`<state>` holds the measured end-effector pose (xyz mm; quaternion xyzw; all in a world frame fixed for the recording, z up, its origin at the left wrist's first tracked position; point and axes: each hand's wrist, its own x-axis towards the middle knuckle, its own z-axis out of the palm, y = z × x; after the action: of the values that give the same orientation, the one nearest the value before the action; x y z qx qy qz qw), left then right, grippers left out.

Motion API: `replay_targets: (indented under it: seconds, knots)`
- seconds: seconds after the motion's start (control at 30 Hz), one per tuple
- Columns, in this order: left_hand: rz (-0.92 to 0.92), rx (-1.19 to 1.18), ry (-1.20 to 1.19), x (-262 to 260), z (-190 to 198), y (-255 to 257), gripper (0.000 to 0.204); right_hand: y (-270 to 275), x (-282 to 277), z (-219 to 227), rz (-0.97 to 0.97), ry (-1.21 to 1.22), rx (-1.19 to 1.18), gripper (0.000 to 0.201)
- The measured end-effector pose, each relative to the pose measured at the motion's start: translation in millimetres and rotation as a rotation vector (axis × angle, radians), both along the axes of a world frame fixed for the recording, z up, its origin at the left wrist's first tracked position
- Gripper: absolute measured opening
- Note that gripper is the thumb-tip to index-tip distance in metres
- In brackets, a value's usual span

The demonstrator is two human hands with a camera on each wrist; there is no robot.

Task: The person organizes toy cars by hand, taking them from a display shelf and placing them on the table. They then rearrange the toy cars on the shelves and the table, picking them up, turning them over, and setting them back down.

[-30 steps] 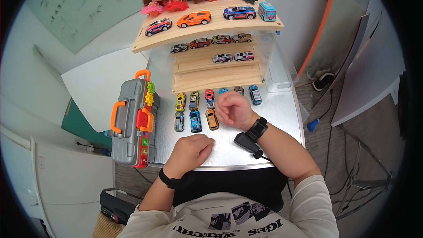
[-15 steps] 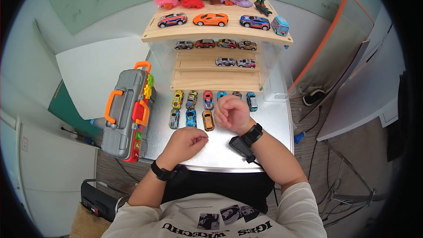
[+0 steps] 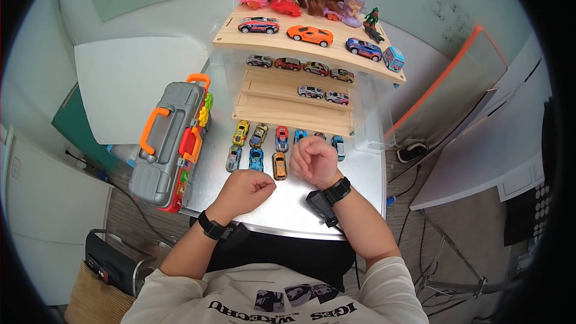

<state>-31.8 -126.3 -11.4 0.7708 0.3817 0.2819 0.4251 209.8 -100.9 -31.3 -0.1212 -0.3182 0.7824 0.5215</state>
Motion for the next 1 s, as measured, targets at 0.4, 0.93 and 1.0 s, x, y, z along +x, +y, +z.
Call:
replay_targets:
  seconds: [0.4,0.93,1.0]
  knots:
    - [0.054,0.032,-0.055,-3,-6,1,0.012,-1,-1,-1,-0.019,-0.043,0.047,0.028]
    - [-0.021,0.142,-0.130,-9,-10,5,0.013,26,-4,60,-0.669,-1.318,0.318,0.034]
    - [-0.034,0.136,-0.132,-9,-8,4,0.015,53,13,55,-0.840,-1.657,0.541,0.040]
